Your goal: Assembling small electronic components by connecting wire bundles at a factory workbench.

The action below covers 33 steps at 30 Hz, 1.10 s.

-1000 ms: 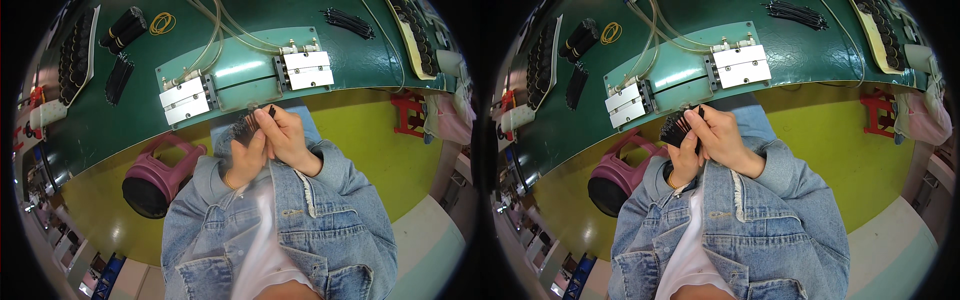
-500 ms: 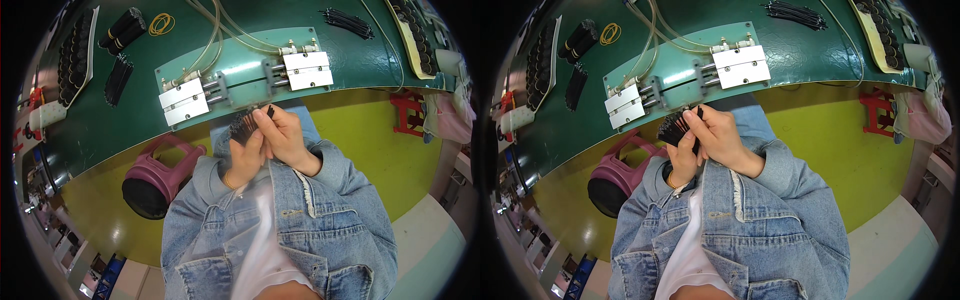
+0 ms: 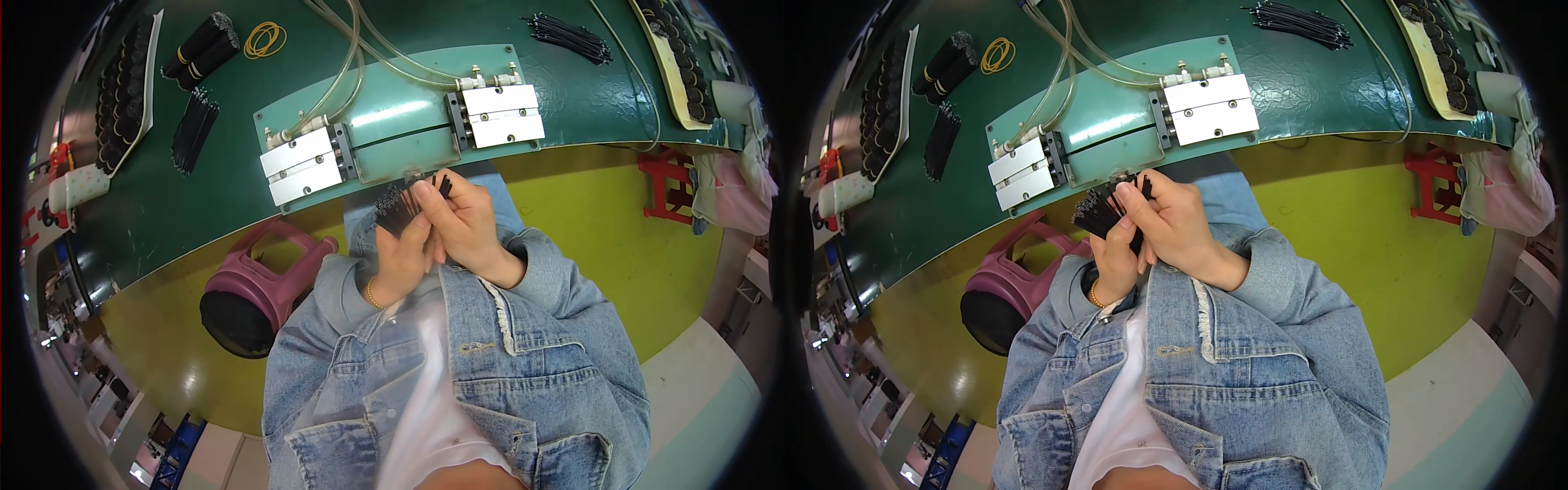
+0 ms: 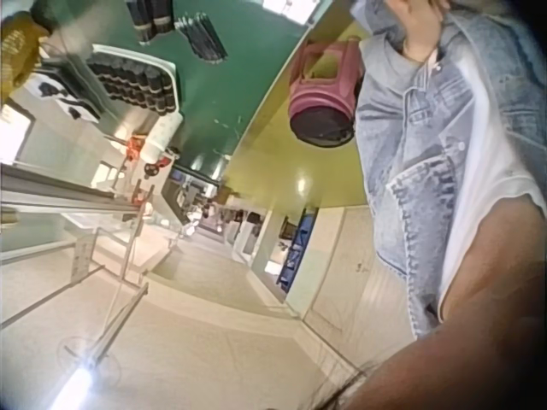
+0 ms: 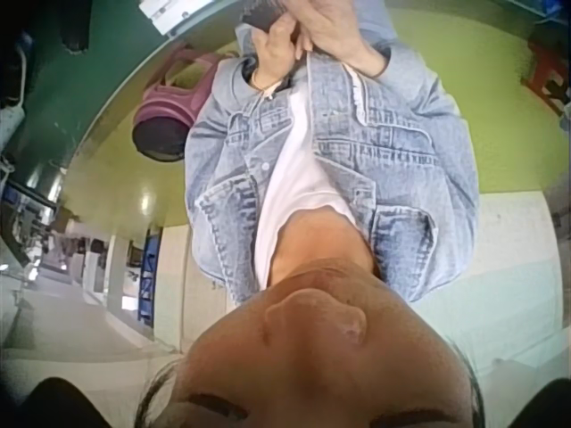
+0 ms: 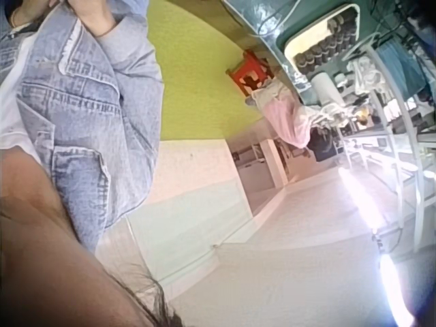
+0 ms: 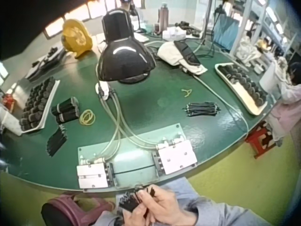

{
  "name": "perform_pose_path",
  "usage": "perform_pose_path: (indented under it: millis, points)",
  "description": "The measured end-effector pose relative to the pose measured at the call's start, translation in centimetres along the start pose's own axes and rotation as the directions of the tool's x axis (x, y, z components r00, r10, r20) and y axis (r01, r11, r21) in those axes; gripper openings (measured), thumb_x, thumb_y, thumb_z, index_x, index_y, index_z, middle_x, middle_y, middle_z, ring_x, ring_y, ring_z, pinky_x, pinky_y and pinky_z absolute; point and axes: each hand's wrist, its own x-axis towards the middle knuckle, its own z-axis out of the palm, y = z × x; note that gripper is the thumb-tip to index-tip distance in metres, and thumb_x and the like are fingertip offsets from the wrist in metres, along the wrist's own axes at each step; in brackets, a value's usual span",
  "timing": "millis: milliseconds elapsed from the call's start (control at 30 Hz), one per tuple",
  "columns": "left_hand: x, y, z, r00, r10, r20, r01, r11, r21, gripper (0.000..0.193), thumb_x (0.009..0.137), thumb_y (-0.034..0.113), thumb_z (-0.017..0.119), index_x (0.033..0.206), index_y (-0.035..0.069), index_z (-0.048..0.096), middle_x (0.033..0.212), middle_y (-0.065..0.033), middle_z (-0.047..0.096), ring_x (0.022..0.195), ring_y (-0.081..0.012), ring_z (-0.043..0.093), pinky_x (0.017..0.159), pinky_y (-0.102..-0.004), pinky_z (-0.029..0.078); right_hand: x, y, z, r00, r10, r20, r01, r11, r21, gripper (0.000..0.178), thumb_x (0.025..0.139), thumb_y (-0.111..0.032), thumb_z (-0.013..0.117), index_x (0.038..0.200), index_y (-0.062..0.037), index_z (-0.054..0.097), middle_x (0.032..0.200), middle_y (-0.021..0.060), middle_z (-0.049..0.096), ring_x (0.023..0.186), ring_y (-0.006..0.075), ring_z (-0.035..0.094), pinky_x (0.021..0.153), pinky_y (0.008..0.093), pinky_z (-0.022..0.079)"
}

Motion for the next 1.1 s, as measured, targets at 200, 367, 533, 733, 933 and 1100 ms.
perform_pose_path:
  millis: [200,367,533,733,933,1100]
  points:
    - [0.09,-0.36,-0.30,1.000,0.011,0.006,-0.010,1.000,-0.027,0.015,0.088,0.014,0.044,0.090,-0.001,0.049,0.059,-0.0027,0.049,0.041,-0.0068,0.043,0.036,-0.0186,0.030,0.08,0.18,0.09,1.000,0.007,-0.024,-0.007,1.000,-0.002,0.022,0.087,-0.012,0.049,0.070,0.0014,0.048,0.049,0.0047,0.052,0.032,0.0081,0.047,0.026,0.0214,0.033]
    - [0.18,-0.48,-0.10,1.000,0.024,0.012,-0.023,0.997,-0.069,0.016,0.088,0.013,0.044,0.092,-0.001,0.049,0.060,-0.0030,0.050,0.042,-0.0068,0.043,0.036,-0.0187,0.030,0.14,0.14,-0.03,1.000,0.019,-0.008,-0.019,1.000,0.012,0.021,0.087,-0.012,0.049,0.072,0.0015,0.049,0.050,0.0047,0.053,0.032,0.0078,0.047,0.026,0.0212,0.033]
    - [0.06,-0.36,-0.19,1.000,0.008,-0.006,-0.008,1.000,-0.029,0.017,0.087,0.014,0.044,0.092,-0.001,0.050,0.057,-0.0024,0.049,0.039,-0.0060,0.041,0.034,-0.0183,0.027,0.10,0.13,-0.08,0.999,0.033,0.003,-0.034,0.997,0.076,0.021,0.087,-0.013,0.049,0.072,0.0017,0.048,0.053,0.0053,0.054,0.033,0.0078,0.048,0.027,0.0205,0.034]
    - [0.12,-0.23,-0.58,0.998,-0.024,0.052,0.021,0.998,0.059,0.020,0.087,0.016,0.043,0.096,-0.001,0.050,0.053,-0.0018,0.048,0.037,-0.0053,0.039,0.032,-0.0180,0.025,-0.09,-0.21,-0.13,0.998,0.060,0.034,-0.063,0.992,0.107,0.021,0.087,-0.014,0.050,0.075,0.0025,0.051,0.056,0.0055,0.055,0.035,0.0082,0.049,0.028,0.0198,0.036]
    - [0.00,-0.36,-0.21,1.000,-0.013,-0.006,0.013,1.000,-0.003,0.023,0.087,0.016,0.043,0.101,-0.001,0.048,0.055,-0.0020,0.048,0.037,-0.0051,0.040,0.032,-0.0177,0.025,-0.25,-0.33,-0.15,0.999,0.021,0.048,-0.020,1.000,-0.019,0.022,0.088,-0.015,0.049,0.080,0.0035,0.055,0.057,0.0057,0.055,0.036,0.0094,0.051,0.028,0.0201,0.036]
    - [0.24,-0.11,-0.03,1.000,-0.030,0.010,0.030,0.999,-0.021,0.023,0.087,0.016,0.043,0.102,-0.002,0.048,0.057,-0.0019,0.049,0.037,-0.0054,0.040,0.032,-0.0176,0.026,-0.05,-0.48,-0.03,0.999,0.030,0.011,-0.030,1.000,-0.003,0.023,0.088,-0.016,0.048,0.079,0.0035,0.054,0.057,0.0060,0.055,0.035,0.0098,0.051,0.028,0.0204,0.036]
